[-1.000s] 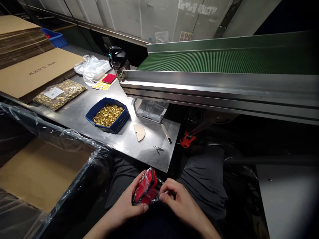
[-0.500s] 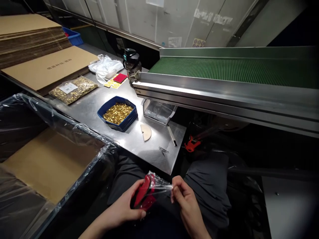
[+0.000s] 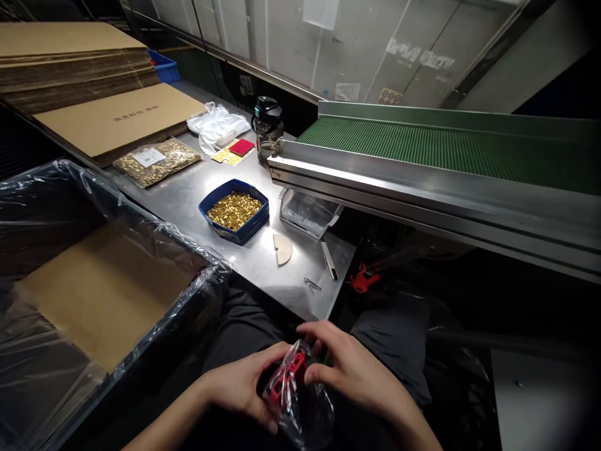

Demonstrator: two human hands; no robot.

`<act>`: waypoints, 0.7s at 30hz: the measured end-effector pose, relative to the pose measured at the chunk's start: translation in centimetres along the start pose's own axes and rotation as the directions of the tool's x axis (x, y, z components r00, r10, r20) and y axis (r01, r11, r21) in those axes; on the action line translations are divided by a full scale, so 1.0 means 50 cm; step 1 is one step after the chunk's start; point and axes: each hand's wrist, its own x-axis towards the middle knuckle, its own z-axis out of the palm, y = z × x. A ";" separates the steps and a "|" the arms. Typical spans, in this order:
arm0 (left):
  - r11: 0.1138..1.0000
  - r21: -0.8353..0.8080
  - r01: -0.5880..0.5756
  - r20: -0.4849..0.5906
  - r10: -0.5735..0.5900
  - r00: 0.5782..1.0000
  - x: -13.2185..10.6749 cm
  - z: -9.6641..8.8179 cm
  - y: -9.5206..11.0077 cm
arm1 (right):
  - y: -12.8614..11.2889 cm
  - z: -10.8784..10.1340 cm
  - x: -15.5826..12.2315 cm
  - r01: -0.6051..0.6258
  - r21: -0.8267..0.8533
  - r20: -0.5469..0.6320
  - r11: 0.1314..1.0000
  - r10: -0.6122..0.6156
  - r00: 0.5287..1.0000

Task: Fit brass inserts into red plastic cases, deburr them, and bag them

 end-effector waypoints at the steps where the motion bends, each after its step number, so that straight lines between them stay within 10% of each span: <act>1: 1.000 0.030 0.002 0.022 -0.003 1.000 0.001 -0.005 0.005 | -0.003 -0.007 0.009 -0.002 -0.038 0.070 0.999 0.005 0.998; 6: 0.991 -0.105 0.077 0.114 -0.065 0.991 0.000 -0.028 0.027 | 0.004 -0.028 0.019 -0.088 -0.263 -0.225 0.961 0.028 0.974; 12: 0.958 -0.236 0.164 0.180 -0.122 0.976 -0.005 -0.025 0.018 | 0.032 0.011 -0.026 -0.029 -0.105 -0.645 0.994 -0.045 0.763; 16: 0.970 0.237 0.056 0.137 -0.090 0.986 -0.009 -0.018 0.041 | 0.027 0.027 -0.025 -0.012 -0.030 -0.097 0.999 0.009 0.995; 21: 0.523 0.840 -0.146 0.084 0.142 0.986 -0.032 -0.004 0.108 | 0.037 0.043 0.035 -0.241 0.137 0.405 0.961 0.167 0.899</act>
